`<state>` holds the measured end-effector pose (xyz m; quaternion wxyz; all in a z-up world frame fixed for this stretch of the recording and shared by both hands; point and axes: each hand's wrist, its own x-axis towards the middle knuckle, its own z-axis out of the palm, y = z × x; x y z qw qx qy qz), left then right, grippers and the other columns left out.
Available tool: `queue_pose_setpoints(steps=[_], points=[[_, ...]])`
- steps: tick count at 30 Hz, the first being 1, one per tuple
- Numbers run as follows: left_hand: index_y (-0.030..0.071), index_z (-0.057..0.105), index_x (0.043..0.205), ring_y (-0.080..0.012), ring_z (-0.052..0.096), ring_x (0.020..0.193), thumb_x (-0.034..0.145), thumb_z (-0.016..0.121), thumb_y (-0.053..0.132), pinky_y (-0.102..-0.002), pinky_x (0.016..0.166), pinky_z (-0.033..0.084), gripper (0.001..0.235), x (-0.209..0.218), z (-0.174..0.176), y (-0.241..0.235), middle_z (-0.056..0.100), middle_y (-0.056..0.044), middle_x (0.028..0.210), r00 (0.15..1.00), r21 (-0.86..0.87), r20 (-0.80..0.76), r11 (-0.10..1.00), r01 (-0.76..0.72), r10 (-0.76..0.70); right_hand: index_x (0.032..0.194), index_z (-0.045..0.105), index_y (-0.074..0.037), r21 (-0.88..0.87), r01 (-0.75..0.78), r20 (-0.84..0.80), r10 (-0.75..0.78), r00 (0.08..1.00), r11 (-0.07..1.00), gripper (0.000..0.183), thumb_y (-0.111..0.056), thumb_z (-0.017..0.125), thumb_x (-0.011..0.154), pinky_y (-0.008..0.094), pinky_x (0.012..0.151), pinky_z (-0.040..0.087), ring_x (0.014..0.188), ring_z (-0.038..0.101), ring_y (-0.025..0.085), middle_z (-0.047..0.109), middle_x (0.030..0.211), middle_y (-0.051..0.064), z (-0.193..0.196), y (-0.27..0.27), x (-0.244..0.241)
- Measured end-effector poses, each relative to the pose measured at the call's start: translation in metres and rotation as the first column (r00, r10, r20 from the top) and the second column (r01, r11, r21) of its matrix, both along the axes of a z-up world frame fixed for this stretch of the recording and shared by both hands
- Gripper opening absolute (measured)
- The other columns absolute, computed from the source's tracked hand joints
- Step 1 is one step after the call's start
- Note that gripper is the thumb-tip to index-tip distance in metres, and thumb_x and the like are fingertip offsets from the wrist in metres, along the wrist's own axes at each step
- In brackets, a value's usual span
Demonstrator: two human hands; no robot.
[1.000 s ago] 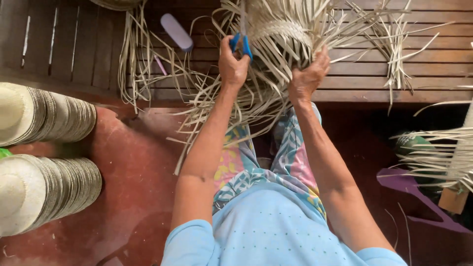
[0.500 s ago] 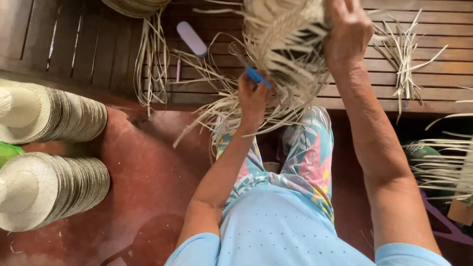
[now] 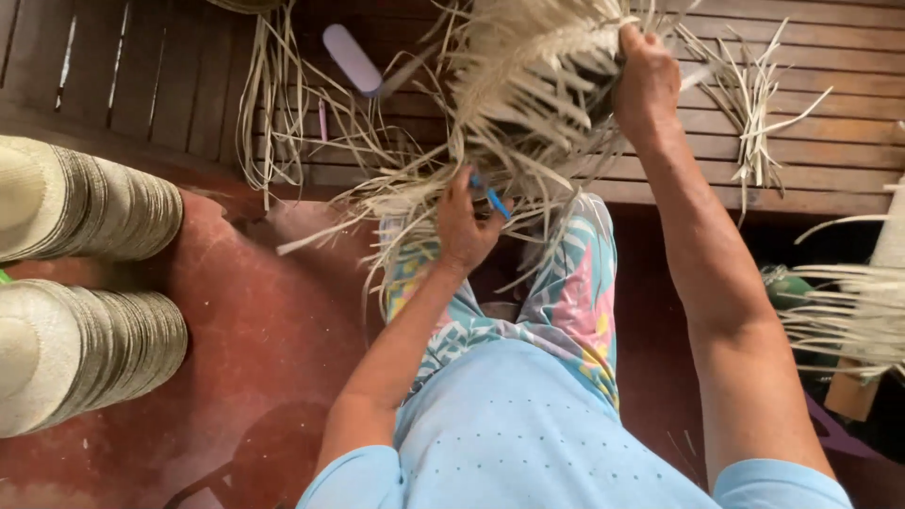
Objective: The person trims the loose woven strands on the rim of a basket using blue-handled scissors. They repeatedly gather and cut the protruding fibers to create a neat edge.
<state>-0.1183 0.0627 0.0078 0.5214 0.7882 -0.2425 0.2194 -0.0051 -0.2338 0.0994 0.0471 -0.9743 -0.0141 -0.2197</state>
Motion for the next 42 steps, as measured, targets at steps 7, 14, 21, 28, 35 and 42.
queue_pose_setpoints(steps=[7, 14, 21, 28, 35, 42], points=[[0.012, 0.039, 0.142, -0.0304, 0.068, 0.1, 0.081, 0.08, 0.035, -0.042, 0.083, 0.056, 0.077, -0.095, 0.021, -0.052, 0.067, -0.014, 0.118, 0.747, -0.08, -0.588, 0.941, 0.328, -0.31, 0.117, 0.056, 0.0, 0.062, 0.012, -0.099, -0.006, 0.995, 0.998, 0.045, 0.014, 0.069, 0.075, 0.057, 0.057, 0.053, 0.071, 0.065, 0.049, 0.06, 0.098, 0.024, 0.015, 0.007, 0.026], [0.012, 0.059, 0.107, -0.0082, 0.062, 0.046, 0.089, 0.078, 0.019, -0.017, 0.032, 0.051, 0.027, -0.101, 0.106, 0.062, 0.072, -0.012, 0.111, 0.966, 0.024, -0.22, 0.99, -0.137, 0.139, 0.142, 0.04, 0.008, 0.263, 0.07, -0.421, 0.049, 0.906, 0.962, 0.068, 0.03, 0.055, 0.08, 0.051, 0.073, 0.059, 0.086, 0.064, 0.042, 0.058, 0.103, 0.028, 0.033, 0.045, -0.089], [0.004, 0.063, 0.126, -0.0223, 0.064, 0.112, 0.098, 0.068, 0.023, -0.037, 0.102, 0.058, 0.034, -0.026, 0.134, 0.032, 0.049, -0.011, 0.133, 0.929, -0.279, -0.32, 0.955, 0.096, -0.187, 0.125, 0.045, -0.008, 0.348, 0.166, -0.403, -0.013, 0.915, 0.923, 0.058, 0.018, 0.06, 0.075, 0.055, 0.067, 0.05, 0.082, 0.062, 0.045, 0.057, 0.102, 0.021, 0.021, 0.032, -0.117], [0.015, 0.041, 0.146, -0.0218, 0.075, 0.113, 0.097, 0.071, 0.047, -0.036, 0.093, 0.061, 0.066, 0.014, 0.068, -0.049, 0.064, -0.006, 0.139, 0.984, -0.038, -0.066, 0.986, 0.162, -0.164, 0.139, 0.053, 0.0, 0.492, -0.067, -0.145, 0.158, 0.977, 0.868, 0.065, 0.019, 0.056, 0.077, 0.055, 0.089, 0.053, 0.107, 0.062, 0.048, 0.063, 0.116, 0.028, -0.039, 0.002, -0.118], [0.007, 0.045, 0.15, -0.0236, 0.07, 0.078, 0.087, 0.076, 0.037, -0.035, 0.081, 0.056, 0.077, 0.011, 0.02, -0.058, 0.072, -0.01, 0.105, 0.918, 0.22, 0.377, 0.975, 0.038, -0.121, 0.14, 0.053, -0.006, 0.439, -0.073, -0.212, 0.182, 0.96, 0.896, 0.069, 0.011, 0.062, 0.074, 0.062, 0.09, 0.053, 0.105, 0.064, 0.053, 0.06, 0.119, 0.023, -0.077, -0.019, -0.13], [0.002, 0.049, 0.142, -0.0285, 0.076, 0.082, 0.091, 0.081, 0.033, -0.036, 0.07, 0.061, 0.068, -0.005, 0.032, -0.051, 0.073, -0.012, 0.112, 0.996, -0.203, -0.083, 0.979, 0.012, -0.03, 0.147, 0.052, 0.011, 0.302, -0.349, 0.261, 0.275, 0.925, 0.887, 0.069, 0.003, 0.083, 0.085, 0.055, 0.107, 0.047, 0.131, 0.05, 0.052, 0.049, 0.14, 0.031, 0.046, 0.028, -0.173]])
